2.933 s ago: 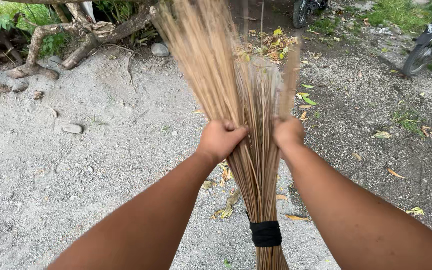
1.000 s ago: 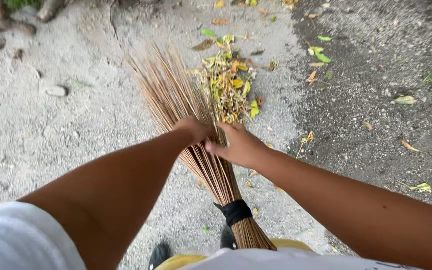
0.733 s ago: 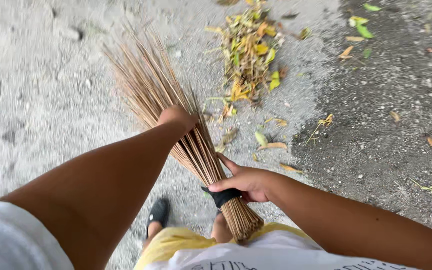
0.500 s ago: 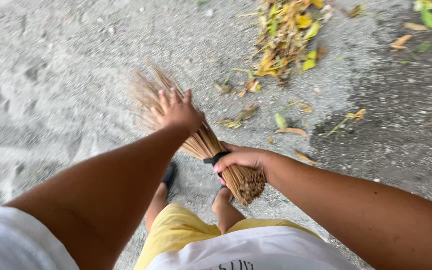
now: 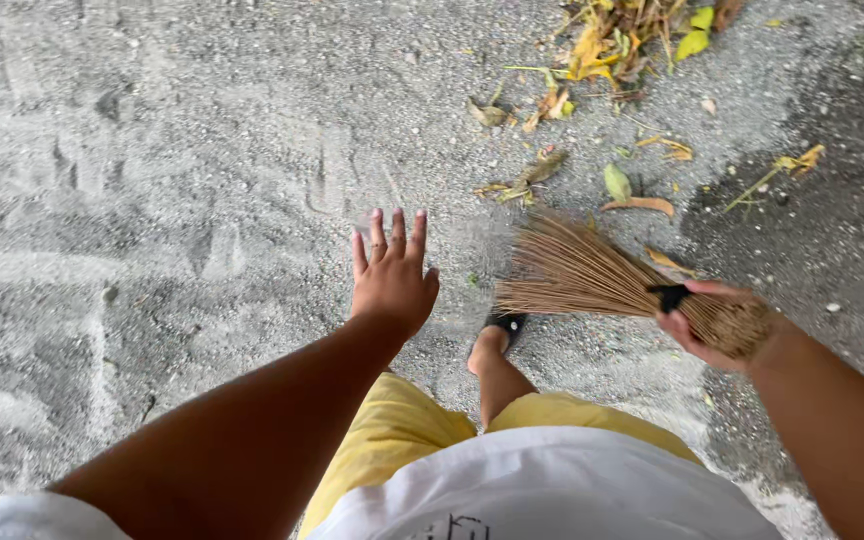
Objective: The person sweeps leaves on the ground using a handheld broom.
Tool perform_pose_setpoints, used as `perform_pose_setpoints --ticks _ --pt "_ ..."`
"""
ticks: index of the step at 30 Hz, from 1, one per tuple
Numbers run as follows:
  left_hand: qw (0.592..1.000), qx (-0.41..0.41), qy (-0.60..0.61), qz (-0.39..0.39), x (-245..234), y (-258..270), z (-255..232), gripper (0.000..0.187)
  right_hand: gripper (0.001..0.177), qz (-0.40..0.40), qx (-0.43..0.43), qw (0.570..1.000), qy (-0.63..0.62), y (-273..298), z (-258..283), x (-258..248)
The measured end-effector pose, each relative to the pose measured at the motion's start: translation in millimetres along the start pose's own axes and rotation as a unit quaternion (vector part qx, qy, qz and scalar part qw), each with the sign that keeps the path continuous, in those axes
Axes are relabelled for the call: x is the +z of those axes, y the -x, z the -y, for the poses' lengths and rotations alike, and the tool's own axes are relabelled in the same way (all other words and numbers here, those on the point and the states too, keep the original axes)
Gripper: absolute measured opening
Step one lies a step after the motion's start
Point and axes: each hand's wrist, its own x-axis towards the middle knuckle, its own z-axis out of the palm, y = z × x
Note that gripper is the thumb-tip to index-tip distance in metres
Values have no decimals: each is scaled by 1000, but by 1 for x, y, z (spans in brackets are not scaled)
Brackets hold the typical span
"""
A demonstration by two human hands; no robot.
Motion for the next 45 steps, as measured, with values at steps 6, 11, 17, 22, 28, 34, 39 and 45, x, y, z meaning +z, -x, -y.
perform_pose_setpoints --ticks 6,11,17,22,28,34,39,45 --pt "995 77 -38 41 -20 -31 -38 79 49 -109 -65 991 -52 53 -16 26" --pt "994 83 -48 44 -27 -44 -46 75 55 -62 -11 993 103 45 -58 114" --pt "999 -20 -25 10 -33 -49 -22 77 50 143 84 981 99 -15 -59 219" --pt "996 -86 -32 5 -37 -50 -4 77 58 175 128 976 25 -99 -27 266" --pt "998 -55 -20 36 -31 -66 -3 78 62 80 -12 989 -122 -56 94 84" --pt "999 -2 2 53 -21 -107 -29 79 55 -84 -103 991 19 38 120 19" --pt "997 50 13 62 -29 -155 -42 81 40 -207 -69 967 130 46 72 119" --pt "994 100 -16 31 -71 -214 -15 71 24 99 6 987 126 -14 51 276"
